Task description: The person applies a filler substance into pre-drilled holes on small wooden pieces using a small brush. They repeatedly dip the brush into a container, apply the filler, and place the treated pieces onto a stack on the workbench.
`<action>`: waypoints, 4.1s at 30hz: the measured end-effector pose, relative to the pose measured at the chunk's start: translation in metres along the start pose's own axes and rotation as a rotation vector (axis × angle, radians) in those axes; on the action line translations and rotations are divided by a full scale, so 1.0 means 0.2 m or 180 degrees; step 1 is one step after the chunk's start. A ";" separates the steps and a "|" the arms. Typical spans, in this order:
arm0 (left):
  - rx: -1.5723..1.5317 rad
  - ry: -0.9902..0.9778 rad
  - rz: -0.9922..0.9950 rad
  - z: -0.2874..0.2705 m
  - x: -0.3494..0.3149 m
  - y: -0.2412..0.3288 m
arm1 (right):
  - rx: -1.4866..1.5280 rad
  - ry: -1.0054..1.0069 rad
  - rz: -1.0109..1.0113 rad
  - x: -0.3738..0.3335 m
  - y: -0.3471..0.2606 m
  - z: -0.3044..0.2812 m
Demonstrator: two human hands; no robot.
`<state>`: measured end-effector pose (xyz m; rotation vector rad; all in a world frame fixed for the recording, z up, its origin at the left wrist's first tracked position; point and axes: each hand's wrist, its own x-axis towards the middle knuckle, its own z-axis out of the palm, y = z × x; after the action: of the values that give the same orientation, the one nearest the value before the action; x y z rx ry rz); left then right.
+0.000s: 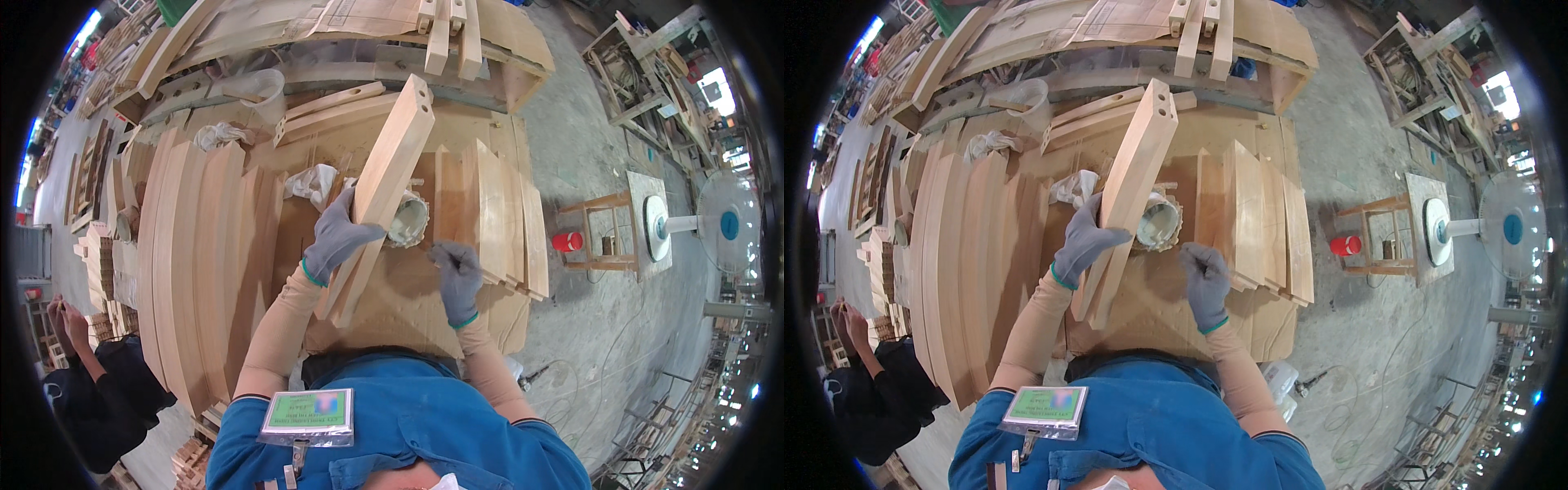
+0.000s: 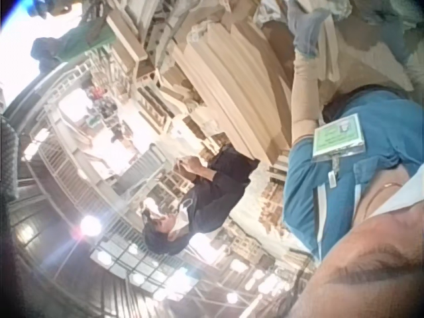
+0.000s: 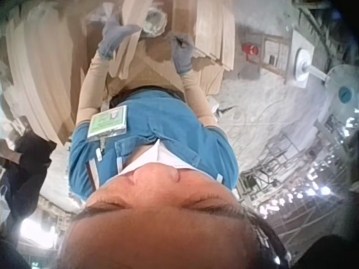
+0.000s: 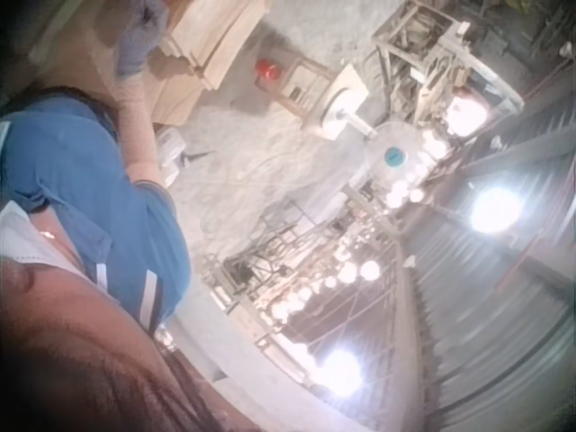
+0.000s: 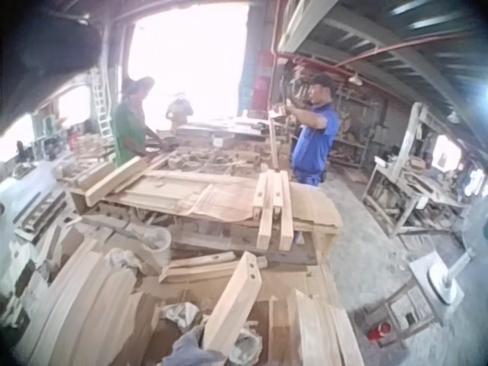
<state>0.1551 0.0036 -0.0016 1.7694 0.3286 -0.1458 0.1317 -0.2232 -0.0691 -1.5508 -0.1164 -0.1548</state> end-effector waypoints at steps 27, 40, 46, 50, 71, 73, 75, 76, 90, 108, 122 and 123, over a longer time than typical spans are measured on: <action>-0.0056 0.0119 0.0128 0.04 0.00 -0.03 | 0.0889 -0.0001 0.0716 -0.04 -0.01 -0.01; -0.0383 -0.0041 0.0097 0.04 0.02 -0.04 | 0.1941 0.0347 0.1521 -0.06 0.03 0.00; -0.0365 -0.0029 0.0237 -0.03 -0.02 0.02 | 0.3186 0.0695 0.1737 0.00 0.06 0.01; -0.0626 0.0045 0.0247 -0.14 -0.20 0.08 | 0.2985 0.0721 0.2015 0.11 0.01 0.02; -0.1559 -0.1168 -0.0219 -0.12 -1.12 0.05 | 0.2272 -0.0197 -0.0006 -0.06 -1.00 -0.15; -0.1505 -0.1278 -0.0188 -0.11 -1.17 0.05 | 0.2163 -0.0124 -0.0024 -0.10 -1.04 -0.13; -0.1454 -0.1303 -0.0151 -0.11 -1.20 0.05 | 0.2143 -0.0111 -0.0048 -0.12 -1.05 -0.13; -0.1432 -0.1273 -0.0131 -0.10 -1.22 0.05 | 0.2179 -0.0134 -0.0063 -0.13 -1.05 -0.13; -0.1483 -0.1056 0.0034 -0.07 -1.31 0.01 | 0.2087 -0.0451 -0.0257 -0.17 -0.98 -0.11; -0.1562 -0.1104 0.0123 -0.07 -1.31 -0.02 | 0.1381 -0.0934 -0.1037 -0.19 -0.93 -0.14; -0.1510 -0.0885 0.0150 -0.06 -1.31 -0.06 | 0.2124 -0.1036 0.0289 -0.25 -0.97 -0.10; -0.1500 -0.0862 0.0157 -0.06 -1.31 -0.06 | 0.2044 -0.1002 0.0336 -0.22 -1.01 -0.11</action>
<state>-0.0984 -0.0197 0.0616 1.2712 0.1092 -0.2483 0.0537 -0.2459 0.1218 -0.9261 -0.3006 0.1991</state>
